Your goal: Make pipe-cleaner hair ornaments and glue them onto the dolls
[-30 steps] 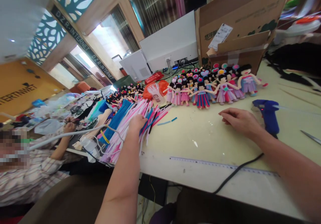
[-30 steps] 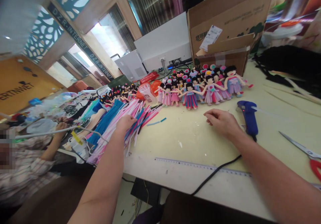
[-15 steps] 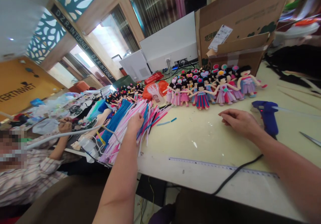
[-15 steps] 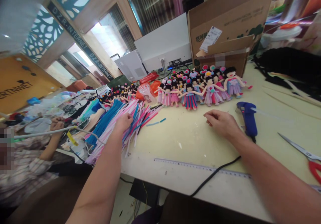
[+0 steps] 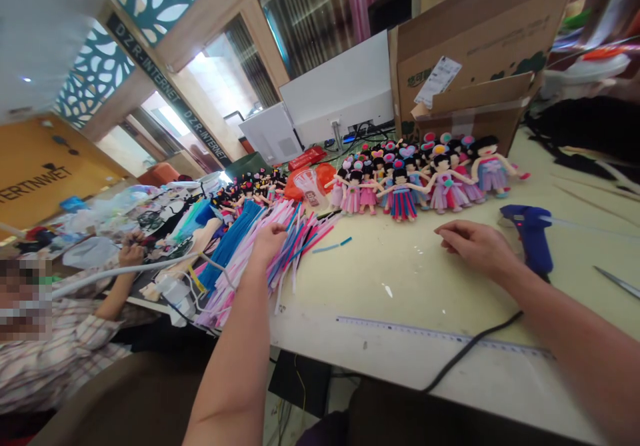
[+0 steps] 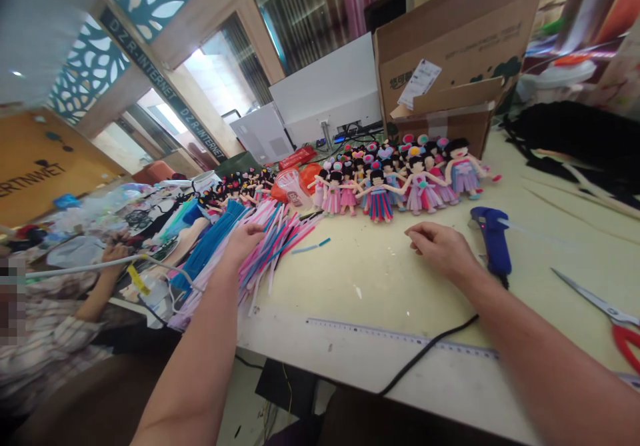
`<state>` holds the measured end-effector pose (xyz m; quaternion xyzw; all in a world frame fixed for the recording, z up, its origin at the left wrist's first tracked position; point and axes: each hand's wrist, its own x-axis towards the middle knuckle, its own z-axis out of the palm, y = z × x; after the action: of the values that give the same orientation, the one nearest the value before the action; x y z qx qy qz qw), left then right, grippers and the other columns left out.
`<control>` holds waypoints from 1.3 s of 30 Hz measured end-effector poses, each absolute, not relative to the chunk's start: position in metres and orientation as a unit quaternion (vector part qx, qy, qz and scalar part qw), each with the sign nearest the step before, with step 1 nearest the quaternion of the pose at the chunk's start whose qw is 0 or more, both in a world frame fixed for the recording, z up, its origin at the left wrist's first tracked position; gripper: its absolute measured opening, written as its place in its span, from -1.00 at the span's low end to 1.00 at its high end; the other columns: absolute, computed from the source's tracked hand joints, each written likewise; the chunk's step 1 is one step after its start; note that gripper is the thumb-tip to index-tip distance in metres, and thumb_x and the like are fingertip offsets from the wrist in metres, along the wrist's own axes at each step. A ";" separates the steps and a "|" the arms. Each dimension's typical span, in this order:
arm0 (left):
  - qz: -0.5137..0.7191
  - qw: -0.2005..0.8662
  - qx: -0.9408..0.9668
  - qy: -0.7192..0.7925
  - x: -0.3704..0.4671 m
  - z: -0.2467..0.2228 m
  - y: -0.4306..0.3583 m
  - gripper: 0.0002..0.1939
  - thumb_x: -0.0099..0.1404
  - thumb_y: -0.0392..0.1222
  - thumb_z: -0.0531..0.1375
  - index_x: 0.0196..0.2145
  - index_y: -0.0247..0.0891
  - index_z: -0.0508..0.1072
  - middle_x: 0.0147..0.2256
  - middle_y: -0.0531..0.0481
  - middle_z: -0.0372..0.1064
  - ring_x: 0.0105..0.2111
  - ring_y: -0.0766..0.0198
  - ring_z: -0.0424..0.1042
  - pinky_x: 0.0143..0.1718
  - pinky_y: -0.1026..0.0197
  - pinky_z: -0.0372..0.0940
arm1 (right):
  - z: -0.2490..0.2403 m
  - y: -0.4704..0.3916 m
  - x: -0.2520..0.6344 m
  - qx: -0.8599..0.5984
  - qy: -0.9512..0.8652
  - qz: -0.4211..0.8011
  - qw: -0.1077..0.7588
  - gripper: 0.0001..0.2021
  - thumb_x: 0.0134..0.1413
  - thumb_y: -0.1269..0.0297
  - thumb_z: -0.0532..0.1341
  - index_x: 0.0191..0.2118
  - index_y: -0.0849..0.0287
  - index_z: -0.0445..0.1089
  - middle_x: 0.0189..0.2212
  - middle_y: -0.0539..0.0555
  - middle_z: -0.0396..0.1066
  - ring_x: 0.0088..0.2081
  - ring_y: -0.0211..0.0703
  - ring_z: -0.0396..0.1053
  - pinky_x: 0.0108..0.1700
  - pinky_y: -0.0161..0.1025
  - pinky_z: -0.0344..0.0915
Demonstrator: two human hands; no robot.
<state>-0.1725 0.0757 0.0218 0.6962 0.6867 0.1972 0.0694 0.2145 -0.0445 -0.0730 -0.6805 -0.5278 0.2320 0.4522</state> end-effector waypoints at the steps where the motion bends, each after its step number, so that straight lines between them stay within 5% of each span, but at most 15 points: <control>1: 0.208 0.078 0.702 0.677 -0.163 0.022 0.071 -0.77 0.16 -0.25 0.11 -0.24 -0.30 0.49 -0.31 -0.07 0.51 -0.32 0.25 0.46 -0.27 0.26 0.31 | -0.073 -0.045 0.214 -0.679 -0.533 0.224 0.452 -0.77 -0.05 0.12 0.13 -0.38 0.12 0.46 -0.59 0.00 0.46 -0.51 -0.14 0.42 -0.41 -0.23 0.28; 10: 0.131 0.138 0.869 0.457 -0.052 -0.017 0.003 -0.80 0.19 -0.28 0.13 -0.26 -0.20 0.52 -0.29 -0.01 0.48 -0.27 0.26 0.41 -0.16 0.24 0.26 | -0.057 -0.059 0.190 -0.611 -0.617 0.093 0.487 -0.72 0.06 0.14 0.10 -0.20 0.14 0.45 -0.26 0.14 0.45 -0.37 -0.13 0.41 -0.35 -0.20 0.34; 22: 0.168 0.011 0.703 0.691 -0.163 0.005 0.052 -0.74 0.19 -0.22 0.13 -0.16 -0.18 0.50 -0.28 -0.03 0.51 -0.25 0.19 0.45 -0.23 0.26 0.23 | -0.060 -0.056 0.193 -0.616 -0.637 0.097 0.454 -0.75 0.06 0.16 0.08 -0.36 0.11 0.48 -0.36 0.10 0.47 -0.36 -0.10 0.39 -0.25 -0.16 0.32; 28: 0.186 0.043 0.696 0.692 -0.167 0.001 0.054 -0.73 0.15 -0.29 0.13 -0.16 -0.22 0.45 -0.32 -0.02 0.49 -0.30 0.22 0.44 -0.27 0.27 0.24 | -0.065 -0.053 0.195 -0.626 -0.632 0.082 0.449 -0.75 0.07 0.17 0.08 -0.35 0.11 0.48 -0.36 0.10 0.49 -0.34 -0.06 0.41 -0.27 -0.15 0.32; 35: 0.171 0.164 0.840 0.489 -0.079 -0.005 0.012 -0.76 0.12 -0.39 0.08 -0.27 -0.21 0.44 -0.34 0.00 0.45 -0.32 0.28 0.40 -0.24 0.27 0.26 | -0.046 -0.069 0.168 -0.539 -0.718 -0.110 0.426 -0.74 0.19 0.26 0.09 -0.08 0.16 0.44 -0.13 0.18 0.46 -0.08 0.02 0.36 0.00 -0.04 0.23; 39: 0.169 0.187 0.881 0.400 -0.026 -0.001 -0.011 -0.84 0.12 -0.37 0.10 -0.35 -0.20 0.40 -0.41 0.05 0.42 -0.38 0.29 0.37 -0.29 0.27 0.25 | -0.043 -0.073 0.158 -0.519 -0.768 -0.127 0.353 -0.77 0.19 0.25 0.13 -0.09 0.13 0.44 -0.18 0.16 0.49 -0.13 0.00 0.38 -0.01 -0.02 0.17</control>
<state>-0.0255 -0.0106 -0.0012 0.8812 0.3999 0.1688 0.1871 0.1582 -0.0734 -0.0434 -0.5185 -0.7681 -0.1272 0.3535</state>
